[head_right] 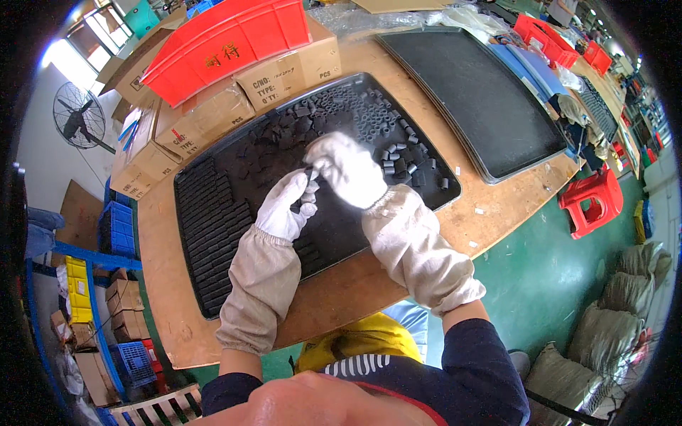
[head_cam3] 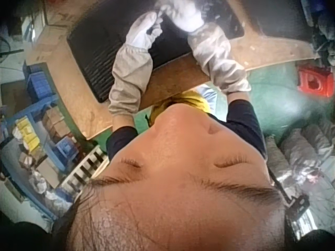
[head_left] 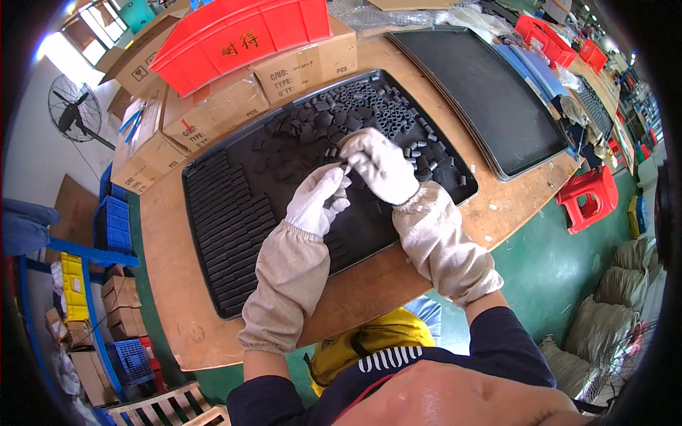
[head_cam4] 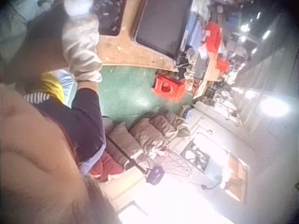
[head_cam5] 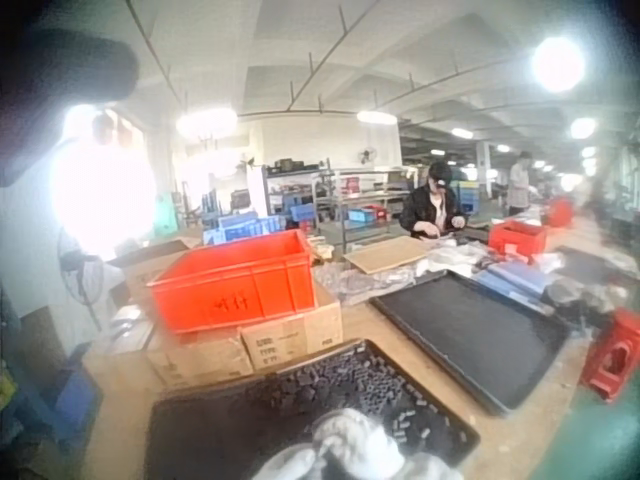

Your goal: The person assembles small black plastic components by hand. They pick up two pieces from a tray, fit them together, and place the assembled unit into a row on the tray. This process is repeated continuously throughout the video.

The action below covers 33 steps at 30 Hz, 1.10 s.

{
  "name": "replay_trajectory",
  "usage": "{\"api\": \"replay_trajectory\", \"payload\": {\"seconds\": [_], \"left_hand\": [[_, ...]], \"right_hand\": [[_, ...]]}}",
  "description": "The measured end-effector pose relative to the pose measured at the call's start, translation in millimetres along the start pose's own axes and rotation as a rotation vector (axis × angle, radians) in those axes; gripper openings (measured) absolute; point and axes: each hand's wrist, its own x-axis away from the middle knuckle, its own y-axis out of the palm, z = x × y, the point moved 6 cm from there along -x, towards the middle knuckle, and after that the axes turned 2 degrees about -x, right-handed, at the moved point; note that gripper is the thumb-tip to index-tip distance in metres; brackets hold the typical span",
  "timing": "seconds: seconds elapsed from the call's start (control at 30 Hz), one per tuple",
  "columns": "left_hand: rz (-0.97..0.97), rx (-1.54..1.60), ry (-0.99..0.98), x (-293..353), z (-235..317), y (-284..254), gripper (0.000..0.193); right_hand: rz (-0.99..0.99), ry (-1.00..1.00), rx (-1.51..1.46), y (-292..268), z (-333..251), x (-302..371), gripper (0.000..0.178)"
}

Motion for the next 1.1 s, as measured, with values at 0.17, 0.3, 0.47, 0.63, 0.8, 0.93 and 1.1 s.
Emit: {"api": "replay_trajectory", "payload": {"seconds": [0.17, 0.3, 0.47, 0.63, 0.8, 0.93, 1.1], "left_hand": [[0.057, 0.05, 0.055, -2, 1, -5, 0.022], [0.086, 0.057, 0.061, -1, 3, -1, 0.02], [0.06, 0.095, 0.067, -1, 3, -3, 0.022], [0.051, 0.068, 0.065, -1, 2, 0, 0.022], [0.079, 0.01, 0.093, 0, 4, 0, 0.025], [0.131, -0.057, 0.113, 1, 8, -2, 0.027], [0.156, -0.263, 0.101, 5, 11, 1, 0.029]], "right_hand": [[0.154, 0.115, 0.563, -45, 36, 1, 0.018], [0.098, 0.281, 0.933, -73, 70, 13, 0.017], [-0.068, 0.46, 0.962, -72, 93, 23, 0.018], [-0.061, 0.501, 1.015, -73, 99, 26, 0.021], [0.002, 0.387, 0.978, -72, 90, 19, 0.023], [0.07, 0.383, 0.331, -55, 61, 6, 0.014], [-0.196, 0.236, -0.343, -5, 16, 2, 0.015]]}}
